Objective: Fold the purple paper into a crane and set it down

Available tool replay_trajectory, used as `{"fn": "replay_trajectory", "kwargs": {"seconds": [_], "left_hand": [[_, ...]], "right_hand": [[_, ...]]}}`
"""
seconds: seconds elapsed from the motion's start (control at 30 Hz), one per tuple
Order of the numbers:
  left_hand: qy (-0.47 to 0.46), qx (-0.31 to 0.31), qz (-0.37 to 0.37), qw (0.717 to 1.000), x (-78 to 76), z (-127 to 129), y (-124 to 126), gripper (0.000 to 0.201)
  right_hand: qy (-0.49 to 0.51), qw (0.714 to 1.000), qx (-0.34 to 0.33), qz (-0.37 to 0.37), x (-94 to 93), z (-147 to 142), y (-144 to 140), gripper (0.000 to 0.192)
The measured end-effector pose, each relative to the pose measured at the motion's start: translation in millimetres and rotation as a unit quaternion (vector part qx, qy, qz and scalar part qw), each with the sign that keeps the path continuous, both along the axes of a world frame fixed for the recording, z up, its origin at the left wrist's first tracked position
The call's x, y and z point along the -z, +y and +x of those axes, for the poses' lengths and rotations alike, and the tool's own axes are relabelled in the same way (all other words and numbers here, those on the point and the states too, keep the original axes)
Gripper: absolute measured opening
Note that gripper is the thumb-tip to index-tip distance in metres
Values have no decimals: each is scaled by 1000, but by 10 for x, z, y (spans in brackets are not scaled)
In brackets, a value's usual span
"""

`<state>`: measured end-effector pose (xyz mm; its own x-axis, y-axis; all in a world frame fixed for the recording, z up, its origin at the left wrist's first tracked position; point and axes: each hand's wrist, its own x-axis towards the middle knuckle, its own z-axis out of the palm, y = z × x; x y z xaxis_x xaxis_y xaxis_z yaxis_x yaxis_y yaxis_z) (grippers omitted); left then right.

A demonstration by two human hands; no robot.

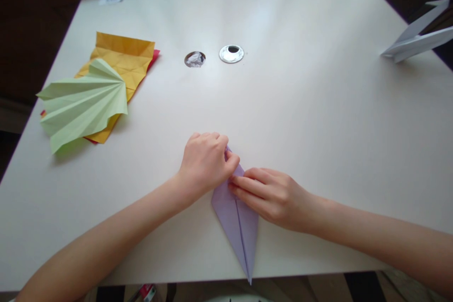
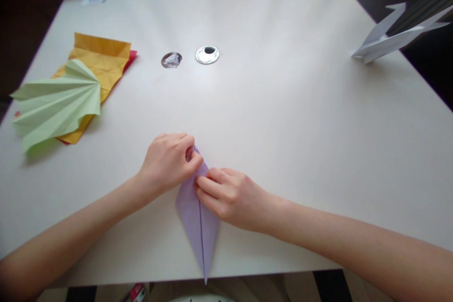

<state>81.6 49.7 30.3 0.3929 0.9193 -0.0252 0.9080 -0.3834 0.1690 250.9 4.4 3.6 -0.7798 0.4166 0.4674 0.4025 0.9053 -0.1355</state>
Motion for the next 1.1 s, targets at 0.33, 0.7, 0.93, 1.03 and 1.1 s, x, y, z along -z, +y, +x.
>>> {"fn": "replay_trajectory", "kwargs": {"seconds": [0.33,0.7,0.93,1.03,1.1], "left_hand": [[25,-29,20,999,41,65,19,15],[63,-26,1,998,-54,152,101,19],[-31,-6,57,998,-45,-81,139,25],[-119,107,112,981,-6,-307,17,15],[-155,206,121,959,39,-442,-103,9]], "right_hand": [[1,1000,5,4,-4,-8,3,18],[12,1000,7,6,2,-12,-5,20],[21,1000,-3,-6,38,0,-6,15],[20,1000,0,-4,28,-2,-6,15],[15,1000,4,-4,9,-5,-4,15]]}}
